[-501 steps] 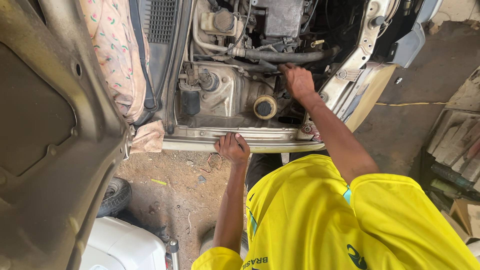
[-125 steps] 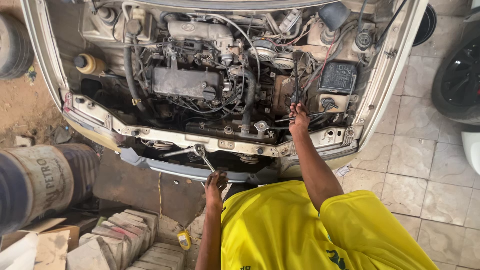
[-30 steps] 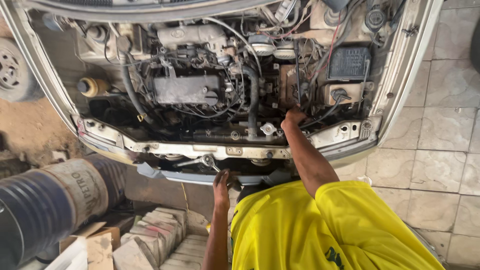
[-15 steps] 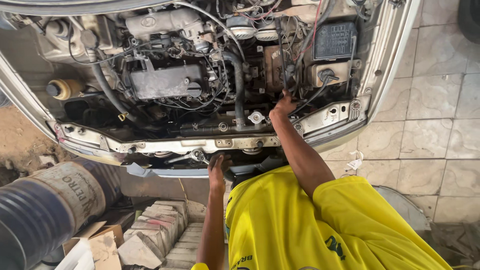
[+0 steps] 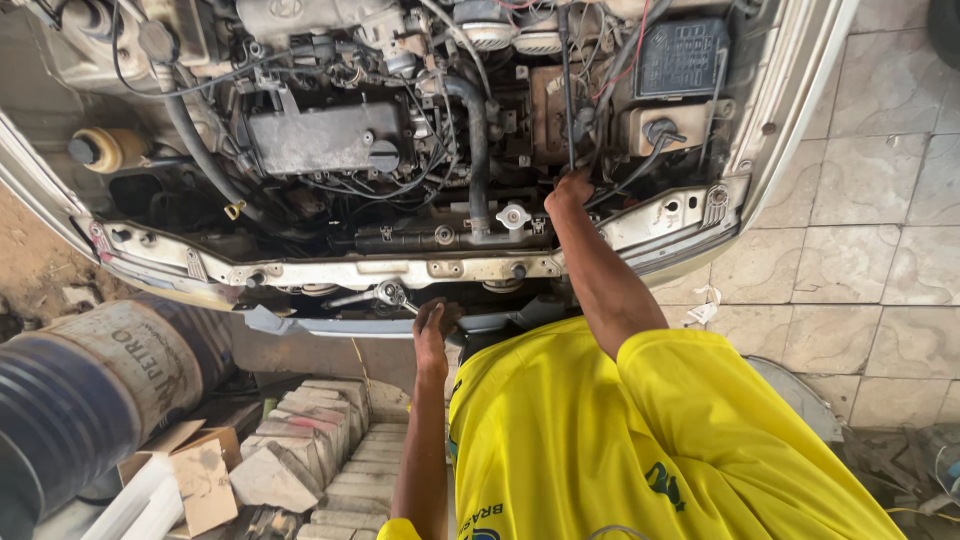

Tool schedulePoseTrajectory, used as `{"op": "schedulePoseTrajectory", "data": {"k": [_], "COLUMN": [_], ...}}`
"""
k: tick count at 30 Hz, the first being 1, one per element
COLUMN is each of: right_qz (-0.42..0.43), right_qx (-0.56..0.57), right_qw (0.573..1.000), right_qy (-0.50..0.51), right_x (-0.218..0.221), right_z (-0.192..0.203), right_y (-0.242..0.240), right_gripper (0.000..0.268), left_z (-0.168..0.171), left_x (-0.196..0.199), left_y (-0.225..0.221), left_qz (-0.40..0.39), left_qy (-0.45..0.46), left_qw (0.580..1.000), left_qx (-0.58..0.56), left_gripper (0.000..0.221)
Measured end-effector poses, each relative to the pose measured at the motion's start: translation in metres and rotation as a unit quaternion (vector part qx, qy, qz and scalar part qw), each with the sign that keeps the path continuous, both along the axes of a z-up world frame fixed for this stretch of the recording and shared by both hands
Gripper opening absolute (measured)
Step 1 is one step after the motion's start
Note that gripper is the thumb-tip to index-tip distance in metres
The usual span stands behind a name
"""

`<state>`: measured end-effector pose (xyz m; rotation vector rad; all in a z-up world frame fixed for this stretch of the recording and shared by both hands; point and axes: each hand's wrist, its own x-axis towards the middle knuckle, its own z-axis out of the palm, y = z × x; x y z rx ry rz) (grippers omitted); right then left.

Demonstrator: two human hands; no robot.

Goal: The person manipulates various components and hoses within the engine bay of a car, using a socket wrench to tighten bolts on the radiator support and engine block.

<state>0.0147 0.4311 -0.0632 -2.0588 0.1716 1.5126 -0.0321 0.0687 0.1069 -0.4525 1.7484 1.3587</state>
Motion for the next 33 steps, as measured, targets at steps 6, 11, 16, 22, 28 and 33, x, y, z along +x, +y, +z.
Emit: {"op": "schedulePoseTrajectory", "data": {"k": [6, 11, 16, 22, 28, 33], "right_qz": [-0.018, -0.004, 0.044, 0.109, 0.102, 0.061], "right_qx": [0.025, 0.028, 0.051, 0.05, 0.036, 0.316], "right_qw": [0.999, 0.993, 0.974, 0.968, 0.984, 0.942], "right_qy": [0.028, 0.117, 0.216, 0.222, 0.142, 0.094], "right_x": [-0.009, 0.01, 0.014, 0.013, 0.011, 0.002], "right_z": [0.002, 0.009, 0.005, 0.001, 0.001, 0.004], "right_y": [0.003, -0.001, 0.002, 0.0, -0.006, -0.023], "right_gripper": [0.026, 0.017, 0.036, 0.032, 0.04, 0.034], "left_z": [0.0, -0.012, -0.016, -0.008, -0.002, -0.01], "left_x": [0.002, 0.012, 0.011, 0.002, -0.003, 0.0], "left_y": [-0.017, -0.026, -0.009, 0.008, 0.005, 0.008], "left_qz": [0.043, 0.04, 0.014, -0.026, -0.039, -0.053], "left_qy": [-0.011, -0.014, -0.029, 0.004, 0.008, -0.001], "left_qw": [0.999, 0.999, 0.999, 1.0, 0.999, 0.998], "left_qx": [-0.012, -0.013, -0.009, 0.001, -0.021, -0.021], "left_gripper": [0.028, 0.029, 0.029, 0.028, 0.027, 0.027]}}
